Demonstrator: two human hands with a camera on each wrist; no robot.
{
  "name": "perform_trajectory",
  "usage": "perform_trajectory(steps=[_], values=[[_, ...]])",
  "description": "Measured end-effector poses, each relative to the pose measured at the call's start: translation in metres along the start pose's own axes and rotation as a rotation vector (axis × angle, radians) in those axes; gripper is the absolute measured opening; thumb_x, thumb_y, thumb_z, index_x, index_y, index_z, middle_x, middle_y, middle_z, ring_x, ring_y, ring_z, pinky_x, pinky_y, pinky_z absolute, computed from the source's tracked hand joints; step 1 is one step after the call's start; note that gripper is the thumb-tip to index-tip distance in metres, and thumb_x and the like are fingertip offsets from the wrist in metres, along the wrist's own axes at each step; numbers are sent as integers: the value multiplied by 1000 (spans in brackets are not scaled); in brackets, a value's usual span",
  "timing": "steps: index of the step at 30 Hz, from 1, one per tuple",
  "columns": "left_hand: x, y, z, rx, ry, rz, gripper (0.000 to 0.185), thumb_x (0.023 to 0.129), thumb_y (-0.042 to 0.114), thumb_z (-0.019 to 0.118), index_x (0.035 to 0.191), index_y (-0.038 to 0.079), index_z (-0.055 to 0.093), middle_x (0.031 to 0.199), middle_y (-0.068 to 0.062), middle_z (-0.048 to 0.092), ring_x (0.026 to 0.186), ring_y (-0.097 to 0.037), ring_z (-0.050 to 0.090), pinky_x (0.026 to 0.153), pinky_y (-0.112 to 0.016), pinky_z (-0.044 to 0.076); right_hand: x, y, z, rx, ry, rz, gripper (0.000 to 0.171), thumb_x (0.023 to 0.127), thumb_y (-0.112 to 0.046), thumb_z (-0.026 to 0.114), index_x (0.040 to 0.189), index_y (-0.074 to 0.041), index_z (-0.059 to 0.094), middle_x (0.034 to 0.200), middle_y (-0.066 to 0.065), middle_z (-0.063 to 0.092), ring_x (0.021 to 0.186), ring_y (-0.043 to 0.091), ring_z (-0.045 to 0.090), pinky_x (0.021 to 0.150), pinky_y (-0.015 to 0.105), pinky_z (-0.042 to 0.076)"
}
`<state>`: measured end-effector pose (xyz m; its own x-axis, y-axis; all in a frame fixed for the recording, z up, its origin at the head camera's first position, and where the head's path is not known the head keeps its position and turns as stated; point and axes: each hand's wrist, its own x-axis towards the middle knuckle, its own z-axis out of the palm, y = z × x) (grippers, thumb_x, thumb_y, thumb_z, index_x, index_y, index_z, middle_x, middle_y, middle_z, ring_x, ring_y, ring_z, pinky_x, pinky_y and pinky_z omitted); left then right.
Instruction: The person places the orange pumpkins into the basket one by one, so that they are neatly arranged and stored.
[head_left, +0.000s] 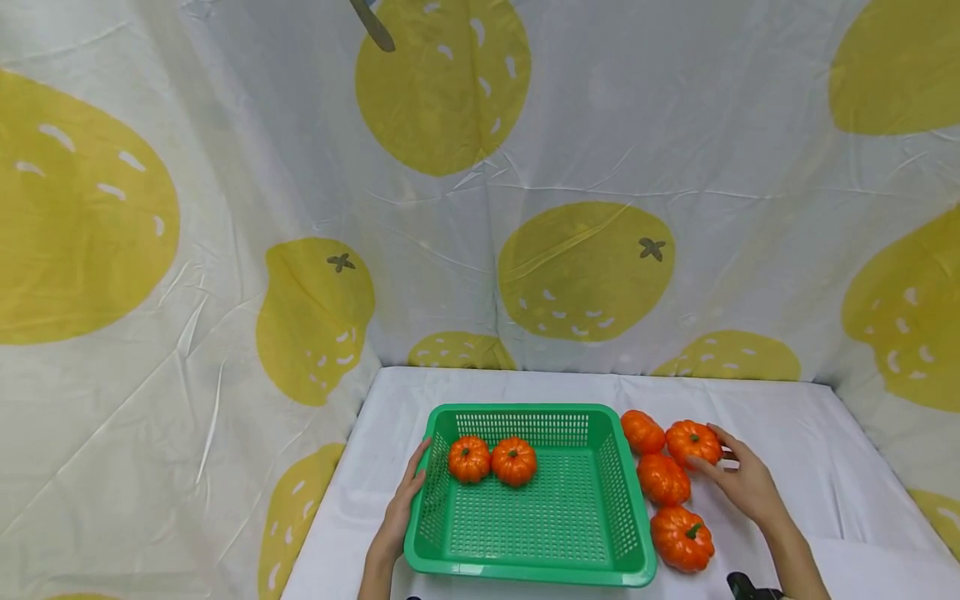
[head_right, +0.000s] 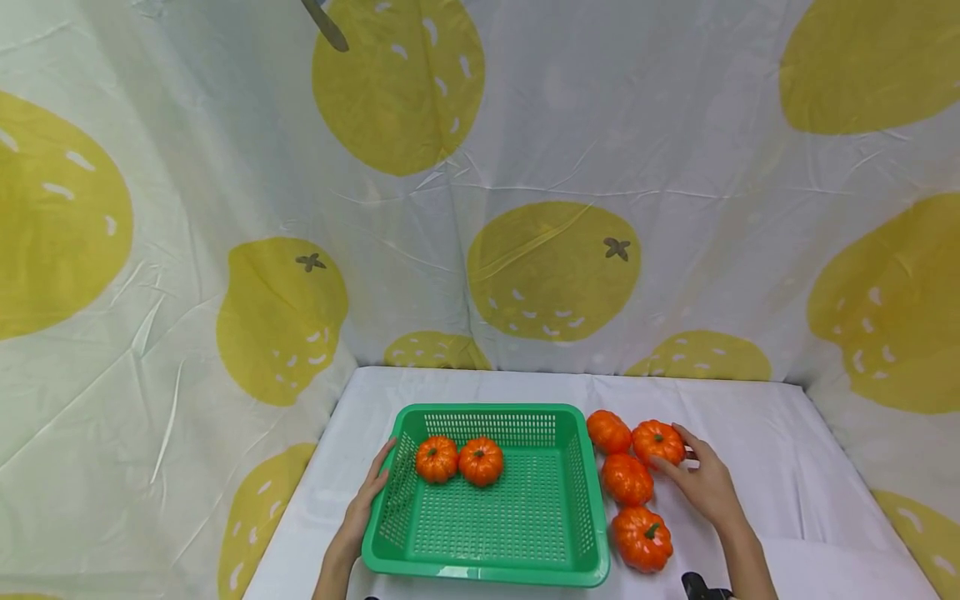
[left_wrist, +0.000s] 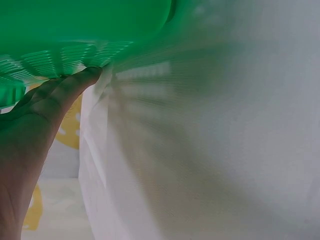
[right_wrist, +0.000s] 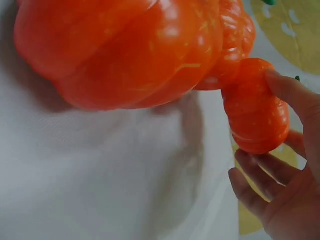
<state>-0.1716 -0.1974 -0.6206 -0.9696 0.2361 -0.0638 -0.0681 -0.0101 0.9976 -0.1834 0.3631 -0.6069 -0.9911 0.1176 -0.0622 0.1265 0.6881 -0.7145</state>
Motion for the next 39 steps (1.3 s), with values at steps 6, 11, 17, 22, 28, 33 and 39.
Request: perform_trajectory(steps=[6,11,17,22,28,33,39], values=[[0,1,0,3,4,-4,53,113,41,29,165,36,20,176,-1,5,161,-32,-2,125,-69,-4,-2,-19,-6,4,63,-54,88,97,-46,71,159,2,33,143,37,46,119,51,50,91,61,55],[-1,1,0,3,7,-5,53,113,41,29,165,38,21,176,0,5,161,-31,-2,125,-69,-4,-2,-36,-9,17,81,-96,86,96,-45,73,159,-1,35,145,35,48,122,47,50,80,18,49],[-1,2,0,1,8,-1,52,113,40,29,165,38,21,176,0,6,161,-31,-2,125,-68,-4,-1,-60,-9,48,46,-134,86,95,-47,73,161,-6,35,150,33,46,127,46,49,77,5,38],[0,3,0,2,7,-1,53,113,41,29,165,37,21,176,0,6,161,-31,-2,125,-68,-4,4,-76,-4,53,52,-199,81,96,-45,73,160,-8,38,148,28,51,124,40,53,81,8,43],[-1,3,0,-4,7,-7,53,113,41,29,165,37,20,176,-1,5,161,-32,-3,125,-69,-5,11,-97,5,88,26,-254,76,97,-41,72,159,-10,40,147,25,53,121,38,57,86,22,51],[-1,1,0,0,7,-6,53,113,41,29,165,37,20,176,-1,4,161,-33,-3,125,-70,-5,15,-112,13,141,-42,-254,76,97,-42,72,160,-15,40,151,25,50,117,39,61,86,37,55],[-1,0,0,4,6,1,53,113,41,29,165,37,21,176,-1,6,161,-33,-2,125,-70,-3,17,-124,25,195,-95,-290,72,97,-37,73,159,-16,42,155,23,49,116,38,64,84,31,56]])
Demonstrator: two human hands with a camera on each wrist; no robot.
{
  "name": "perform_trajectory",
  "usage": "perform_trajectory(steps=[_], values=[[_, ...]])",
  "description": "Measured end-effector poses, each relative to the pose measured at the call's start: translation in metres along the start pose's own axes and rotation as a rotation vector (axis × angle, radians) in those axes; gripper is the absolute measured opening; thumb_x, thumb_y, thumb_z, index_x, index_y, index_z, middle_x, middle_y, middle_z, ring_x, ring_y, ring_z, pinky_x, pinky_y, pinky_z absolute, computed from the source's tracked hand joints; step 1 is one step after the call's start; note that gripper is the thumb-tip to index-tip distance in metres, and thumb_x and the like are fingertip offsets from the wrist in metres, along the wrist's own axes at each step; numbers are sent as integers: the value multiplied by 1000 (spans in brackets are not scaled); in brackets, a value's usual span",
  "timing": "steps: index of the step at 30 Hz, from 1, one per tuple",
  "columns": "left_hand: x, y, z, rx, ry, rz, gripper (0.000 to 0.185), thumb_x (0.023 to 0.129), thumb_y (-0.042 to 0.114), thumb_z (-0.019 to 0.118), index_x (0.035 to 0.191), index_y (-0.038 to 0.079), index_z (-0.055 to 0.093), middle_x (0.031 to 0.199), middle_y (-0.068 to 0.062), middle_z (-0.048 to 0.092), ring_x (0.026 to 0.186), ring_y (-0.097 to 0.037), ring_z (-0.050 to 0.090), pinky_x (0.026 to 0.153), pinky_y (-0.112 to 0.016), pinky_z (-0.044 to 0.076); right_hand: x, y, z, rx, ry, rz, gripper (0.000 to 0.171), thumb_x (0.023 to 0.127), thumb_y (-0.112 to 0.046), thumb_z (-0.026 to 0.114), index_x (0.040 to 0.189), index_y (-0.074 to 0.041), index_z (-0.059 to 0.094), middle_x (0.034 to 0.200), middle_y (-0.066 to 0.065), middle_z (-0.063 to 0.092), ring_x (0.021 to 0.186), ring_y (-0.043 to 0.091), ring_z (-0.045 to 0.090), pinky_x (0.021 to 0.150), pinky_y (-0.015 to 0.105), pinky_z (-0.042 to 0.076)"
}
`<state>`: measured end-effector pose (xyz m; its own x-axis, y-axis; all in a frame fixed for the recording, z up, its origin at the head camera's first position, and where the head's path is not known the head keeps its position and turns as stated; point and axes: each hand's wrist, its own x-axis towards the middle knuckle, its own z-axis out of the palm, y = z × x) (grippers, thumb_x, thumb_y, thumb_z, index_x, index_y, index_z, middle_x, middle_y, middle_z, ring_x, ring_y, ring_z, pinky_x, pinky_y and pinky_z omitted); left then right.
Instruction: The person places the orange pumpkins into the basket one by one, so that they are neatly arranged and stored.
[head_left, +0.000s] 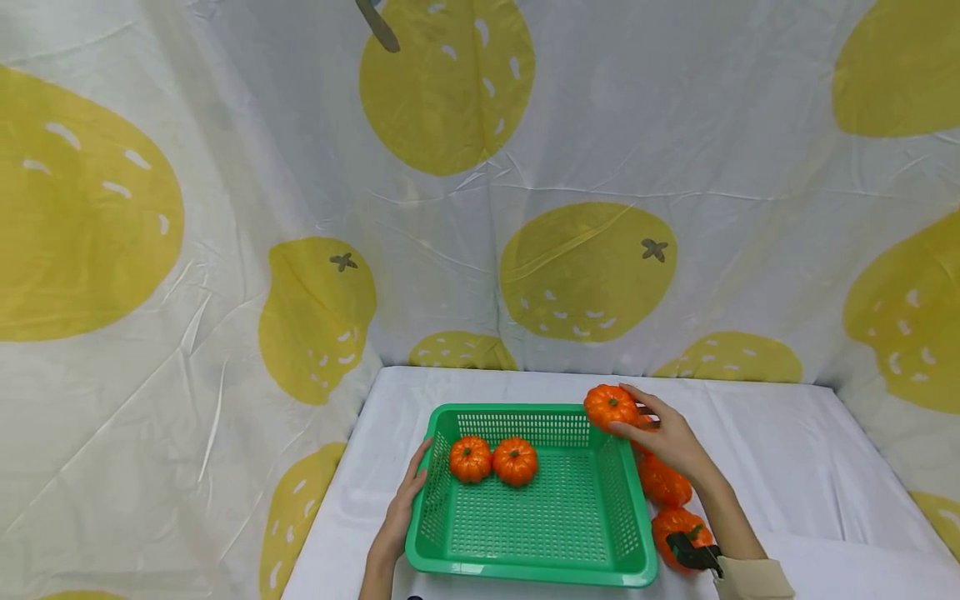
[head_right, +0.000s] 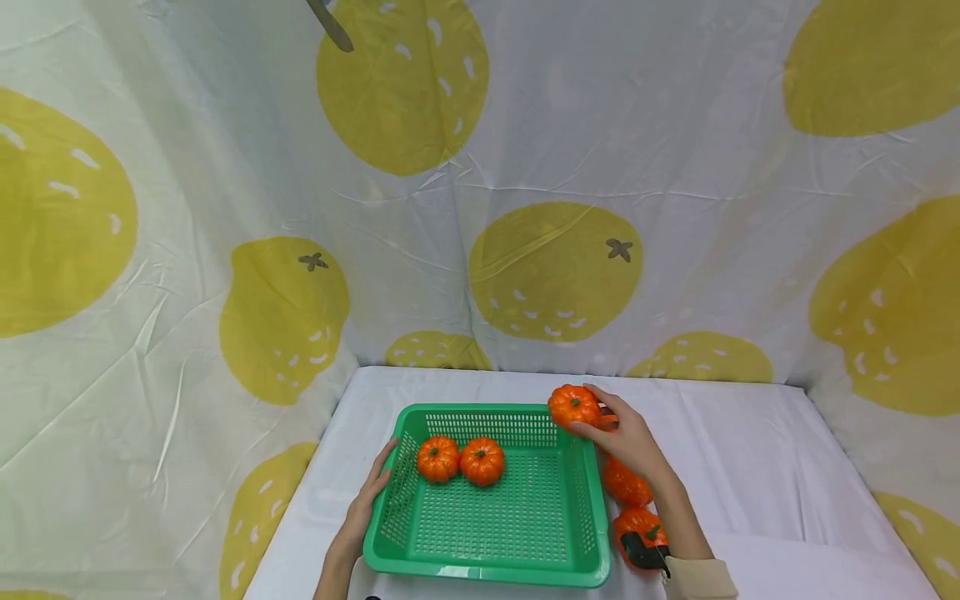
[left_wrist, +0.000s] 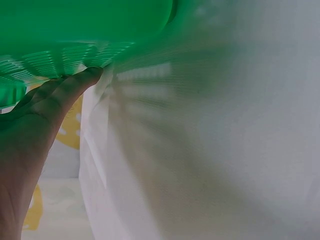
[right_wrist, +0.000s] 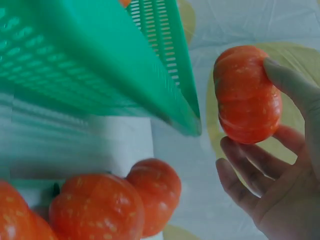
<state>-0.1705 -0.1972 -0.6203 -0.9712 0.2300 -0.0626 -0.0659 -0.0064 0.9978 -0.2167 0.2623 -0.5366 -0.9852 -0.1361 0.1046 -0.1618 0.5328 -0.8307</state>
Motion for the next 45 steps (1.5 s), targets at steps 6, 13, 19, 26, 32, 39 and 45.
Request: perform_trajectory(steps=[6,13,19,26,32,39,45], values=[[0,0,0,-3,0,-6,54,113,43,29,165,37,20,176,-1,5,161,-34,-2,124,-70,-3,5,-8,12,32,-54,-13,73,94,-36,77,157,-16,45,150,21,55,115,36,65,84,32,56],[1,2,2,5,12,-15,54,112,42,30,165,37,21,176,-1,6,162,-34,-1,124,-70,-3,14,-17,25,-14,-99,1,75,90,-43,80,153,-13,52,139,19,63,104,25,64,80,33,54],[2,2,2,2,8,-12,54,113,42,29,165,37,21,176,-2,6,162,-35,-2,124,-71,-3,19,-23,33,-45,-139,-8,75,89,-43,81,151,-11,54,141,20,63,106,24,65,77,30,53],[1,-1,2,-4,-6,-22,54,113,42,29,166,36,19,176,-3,4,162,-36,-4,124,-72,-5,20,-31,46,-24,-225,-14,73,90,-35,81,148,1,54,135,22,67,111,31,69,86,34,56],[1,-2,1,-3,-1,-26,53,113,43,29,165,38,21,176,-2,5,161,-35,-2,124,-72,-4,21,-33,61,-26,-227,-37,69,86,-21,85,141,11,57,131,30,66,108,33,68,81,33,57],[1,-1,0,5,2,-17,54,112,43,29,165,37,20,176,-3,5,161,-35,-2,124,-71,-4,19,-34,77,-96,-209,66,70,82,-18,87,140,8,59,134,28,65,115,36,65,94,50,56],[0,0,-1,1,1,-21,54,112,43,29,165,38,20,176,-2,5,161,-35,-1,124,-71,-3,19,-38,85,-146,-218,133,72,79,-18,89,140,5,60,136,28,64,122,41,62,101,57,53]])
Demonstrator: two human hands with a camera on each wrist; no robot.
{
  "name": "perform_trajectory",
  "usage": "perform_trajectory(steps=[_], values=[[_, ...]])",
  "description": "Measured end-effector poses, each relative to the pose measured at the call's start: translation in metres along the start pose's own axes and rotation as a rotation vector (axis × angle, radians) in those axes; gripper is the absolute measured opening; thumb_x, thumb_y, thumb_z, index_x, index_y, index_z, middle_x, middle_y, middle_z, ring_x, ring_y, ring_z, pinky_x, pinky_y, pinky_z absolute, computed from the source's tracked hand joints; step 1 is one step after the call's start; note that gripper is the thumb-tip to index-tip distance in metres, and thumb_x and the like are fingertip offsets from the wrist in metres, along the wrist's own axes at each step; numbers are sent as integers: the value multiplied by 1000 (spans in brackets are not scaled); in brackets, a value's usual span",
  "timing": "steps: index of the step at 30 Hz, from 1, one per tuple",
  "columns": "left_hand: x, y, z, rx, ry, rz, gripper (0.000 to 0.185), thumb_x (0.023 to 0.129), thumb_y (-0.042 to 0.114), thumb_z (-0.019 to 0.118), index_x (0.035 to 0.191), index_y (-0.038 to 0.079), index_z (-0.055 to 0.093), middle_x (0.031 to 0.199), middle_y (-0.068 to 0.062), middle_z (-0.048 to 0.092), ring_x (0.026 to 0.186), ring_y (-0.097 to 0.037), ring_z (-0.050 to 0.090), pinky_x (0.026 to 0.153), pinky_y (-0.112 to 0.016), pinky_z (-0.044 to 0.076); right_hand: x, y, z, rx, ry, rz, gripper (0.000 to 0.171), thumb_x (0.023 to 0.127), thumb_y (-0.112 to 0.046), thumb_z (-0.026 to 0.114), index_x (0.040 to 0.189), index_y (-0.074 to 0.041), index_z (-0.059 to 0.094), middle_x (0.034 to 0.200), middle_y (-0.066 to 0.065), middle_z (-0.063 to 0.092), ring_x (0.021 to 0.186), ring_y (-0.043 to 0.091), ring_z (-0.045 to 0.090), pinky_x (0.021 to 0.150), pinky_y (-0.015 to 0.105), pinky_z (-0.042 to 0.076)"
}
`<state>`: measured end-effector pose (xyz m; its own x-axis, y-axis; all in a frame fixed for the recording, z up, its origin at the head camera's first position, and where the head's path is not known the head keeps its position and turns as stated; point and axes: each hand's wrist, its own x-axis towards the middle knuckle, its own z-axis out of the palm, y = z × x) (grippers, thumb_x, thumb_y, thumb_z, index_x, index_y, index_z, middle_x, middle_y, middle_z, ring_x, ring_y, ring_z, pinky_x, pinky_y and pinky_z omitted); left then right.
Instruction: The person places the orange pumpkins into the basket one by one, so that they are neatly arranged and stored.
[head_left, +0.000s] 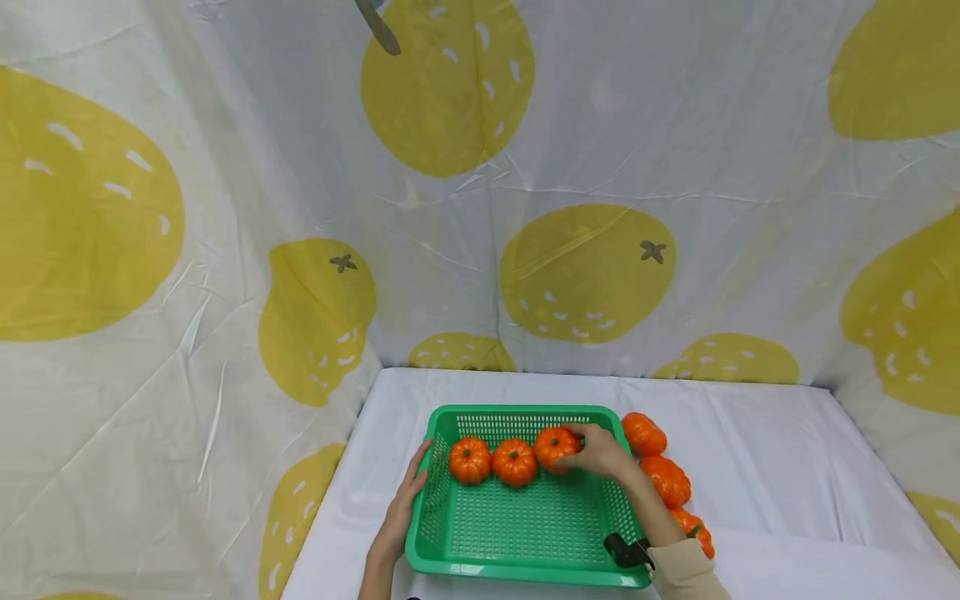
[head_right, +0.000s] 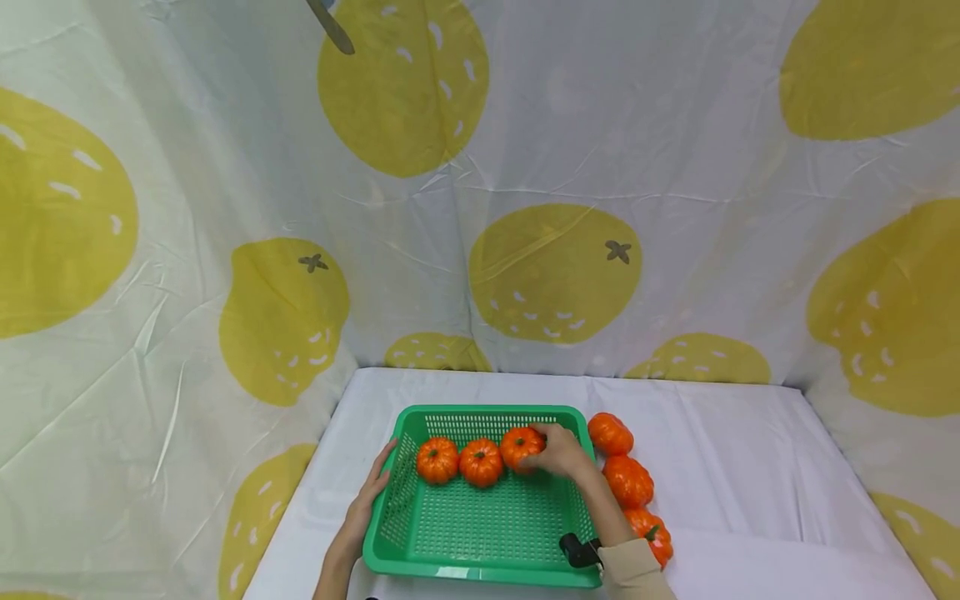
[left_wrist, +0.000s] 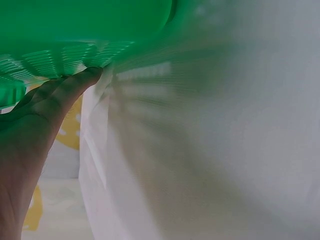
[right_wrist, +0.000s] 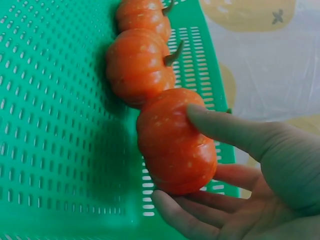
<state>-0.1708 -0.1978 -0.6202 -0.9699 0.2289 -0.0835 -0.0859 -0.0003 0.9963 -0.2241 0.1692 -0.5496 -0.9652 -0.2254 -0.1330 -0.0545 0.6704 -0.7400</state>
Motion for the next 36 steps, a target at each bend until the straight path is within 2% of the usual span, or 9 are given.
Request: perform_trajectory(steps=[10,15,22,29,36], values=[[-2,-1,0,9,15,-3,53,113,43,29,165,38,21,176,-3,6,161,-36,0,124,-72,-2,-1,4,9,-32,-4,36,71,76,-10,90,137,10,60,132,30,64,116,40,64,96,53,56],[-2,-1,1,4,5,-1,53,113,42,29,165,38,20,176,-2,4,161,-35,-2,124,-72,-3,2,7,15,-28,1,55,71,73,-5,91,136,9,61,134,30,63,120,42,62,98,54,55],[-2,1,0,3,6,-1,53,113,43,29,165,38,20,176,-3,4,161,-36,-1,124,-72,-3,3,10,17,-15,19,78,72,68,0,92,133,8,63,130,30,65,114,41,63,92,51,57],[-1,1,-1,1,-2,1,53,113,42,29,165,38,20,176,-2,4,161,-34,-2,124,-70,-3,0,9,15,-67,-2,121,77,68,-3,93,136,10,59,133,33,61,118,47,59,94,54,56],[0,1,-1,-1,-17,-6,54,113,43,29,165,38,19,176,-2,4,161,-34,-1,125,-69,-1,0,8,16,-79,5,144,77,70,-6,93,136,10,58,131,33,62,115,44,60,94,54,55]])
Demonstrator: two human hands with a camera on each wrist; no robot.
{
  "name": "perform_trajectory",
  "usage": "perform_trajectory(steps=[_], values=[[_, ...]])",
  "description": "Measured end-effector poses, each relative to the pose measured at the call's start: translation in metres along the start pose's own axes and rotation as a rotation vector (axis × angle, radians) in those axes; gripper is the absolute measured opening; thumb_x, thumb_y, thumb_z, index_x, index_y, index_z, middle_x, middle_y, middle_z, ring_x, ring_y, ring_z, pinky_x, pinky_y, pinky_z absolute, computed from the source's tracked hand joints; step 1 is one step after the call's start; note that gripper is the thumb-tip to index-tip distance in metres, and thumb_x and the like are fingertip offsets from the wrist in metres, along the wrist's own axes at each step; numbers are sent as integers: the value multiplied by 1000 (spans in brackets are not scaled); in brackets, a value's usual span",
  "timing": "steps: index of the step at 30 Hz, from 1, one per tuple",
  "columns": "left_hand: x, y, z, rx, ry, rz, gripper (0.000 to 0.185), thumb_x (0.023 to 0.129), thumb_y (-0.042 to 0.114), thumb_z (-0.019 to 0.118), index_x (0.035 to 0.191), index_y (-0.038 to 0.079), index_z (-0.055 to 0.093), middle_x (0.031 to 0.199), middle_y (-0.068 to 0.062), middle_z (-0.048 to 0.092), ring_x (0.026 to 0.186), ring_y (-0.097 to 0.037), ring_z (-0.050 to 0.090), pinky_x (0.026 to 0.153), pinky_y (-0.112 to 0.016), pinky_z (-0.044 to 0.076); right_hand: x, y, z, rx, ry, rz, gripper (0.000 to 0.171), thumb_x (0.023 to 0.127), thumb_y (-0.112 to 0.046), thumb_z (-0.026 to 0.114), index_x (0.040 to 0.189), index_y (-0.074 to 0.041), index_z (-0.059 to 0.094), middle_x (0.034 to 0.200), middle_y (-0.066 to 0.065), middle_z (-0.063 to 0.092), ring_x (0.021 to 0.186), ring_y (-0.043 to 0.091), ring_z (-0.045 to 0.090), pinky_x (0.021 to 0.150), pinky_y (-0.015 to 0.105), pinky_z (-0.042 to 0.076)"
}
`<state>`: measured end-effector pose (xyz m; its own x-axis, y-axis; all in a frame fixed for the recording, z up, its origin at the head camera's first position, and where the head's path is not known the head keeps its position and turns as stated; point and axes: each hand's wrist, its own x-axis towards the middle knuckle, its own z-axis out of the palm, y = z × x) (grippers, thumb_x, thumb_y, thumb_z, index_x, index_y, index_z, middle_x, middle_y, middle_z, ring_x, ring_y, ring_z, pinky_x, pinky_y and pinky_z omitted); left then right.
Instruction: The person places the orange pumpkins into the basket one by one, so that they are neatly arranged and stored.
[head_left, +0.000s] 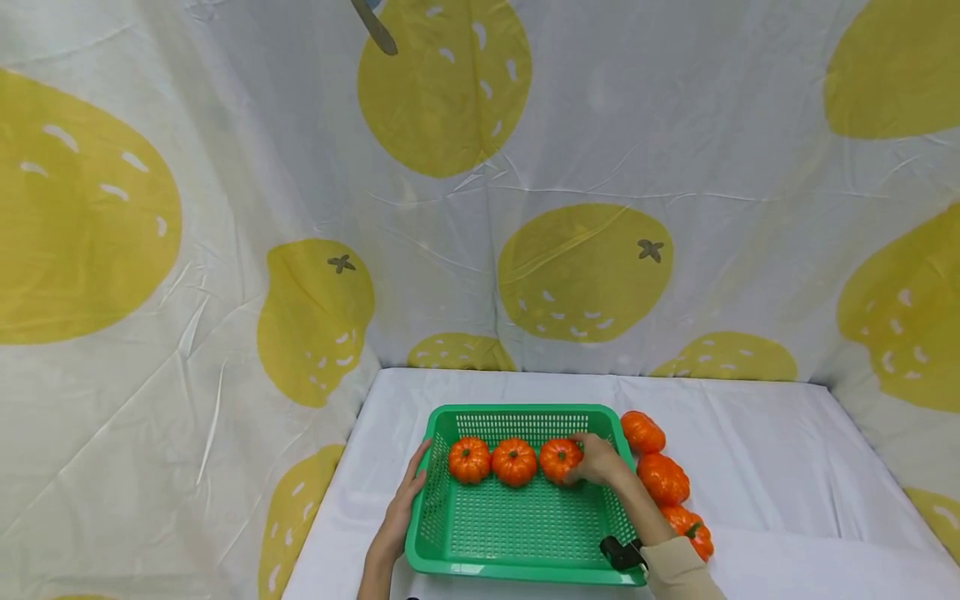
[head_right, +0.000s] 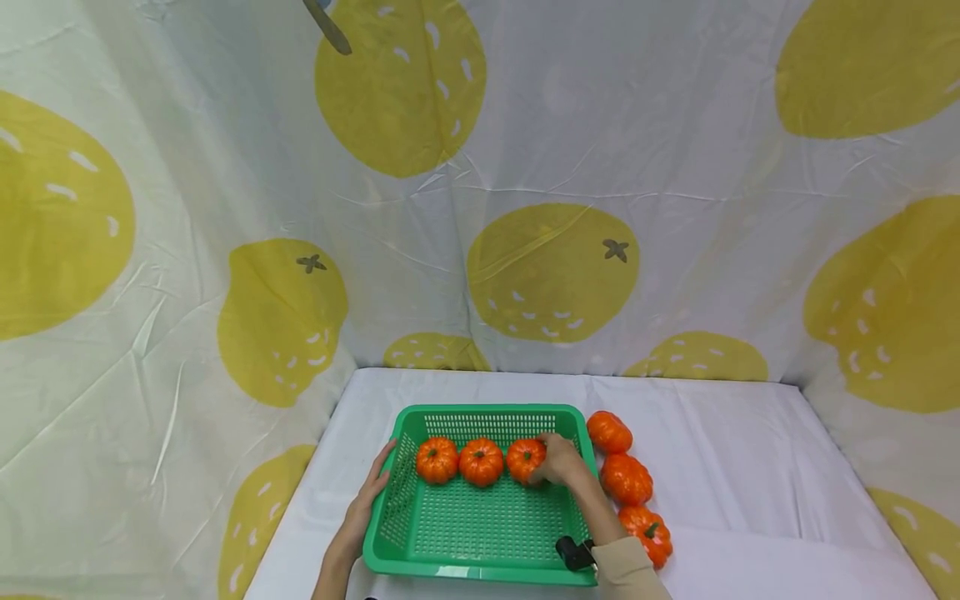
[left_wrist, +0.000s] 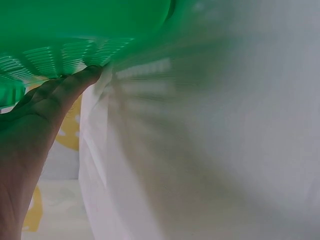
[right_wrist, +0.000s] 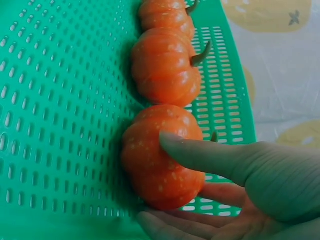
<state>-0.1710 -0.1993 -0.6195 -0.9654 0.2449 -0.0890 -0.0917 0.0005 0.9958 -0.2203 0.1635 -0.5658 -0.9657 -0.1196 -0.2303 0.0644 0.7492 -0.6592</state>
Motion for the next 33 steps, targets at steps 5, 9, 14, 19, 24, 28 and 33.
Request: perform_trajectory(steps=[5,9,14,19,24,28,33], values=[[-2,0,0,14,12,-2,53,113,43,29,165,38,20,176,-3,6,161,-34,1,125,-69,1,-1,0,1,13,-6,-23,76,71,-10,94,134,13,58,128,32,64,114,44,62,95,55,56],[-2,0,0,12,4,4,54,113,42,28,165,37,19,176,-3,5,161,-33,0,125,-68,0,-1,1,1,13,1,-43,72,76,-16,92,133,13,58,127,33,64,116,47,62,95,56,55],[0,0,1,17,9,18,53,113,42,28,165,37,20,176,-3,6,161,-33,0,125,-69,-2,-5,-2,-9,71,-2,-53,76,86,-28,85,141,13,51,138,37,57,126,53,56,100,59,53],[0,1,2,16,19,16,53,113,41,28,165,36,20,176,-3,6,161,-34,-1,125,-69,-3,-16,-1,-27,219,-38,-97,81,95,-39,75,154,5,40,153,35,45,140,51,46,108,60,48],[-1,1,1,20,20,16,53,113,42,29,165,36,20,176,-3,6,161,-33,-1,125,-68,-3,-32,9,-48,308,-21,-155,81,99,-47,68,160,-5,33,162,29,35,150,50,34,117,63,39],[-1,1,1,16,19,10,53,113,42,28,165,37,20,176,-3,5,161,-34,-1,125,-69,-3,-50,26,-62,291,37,-167,81,100,-50,64,161,-7,30,163,28,34,150,52,32,116,67,37],[0,0,2,14,16,13,54,113,42,29,166,36,20,176,-3,5,161,-34,-1,125,-69,-3,-73,51,-79,183,123,-110,82,101,-51,62,161,-5,29,161,30,36,145,56,36,108,76,38]])
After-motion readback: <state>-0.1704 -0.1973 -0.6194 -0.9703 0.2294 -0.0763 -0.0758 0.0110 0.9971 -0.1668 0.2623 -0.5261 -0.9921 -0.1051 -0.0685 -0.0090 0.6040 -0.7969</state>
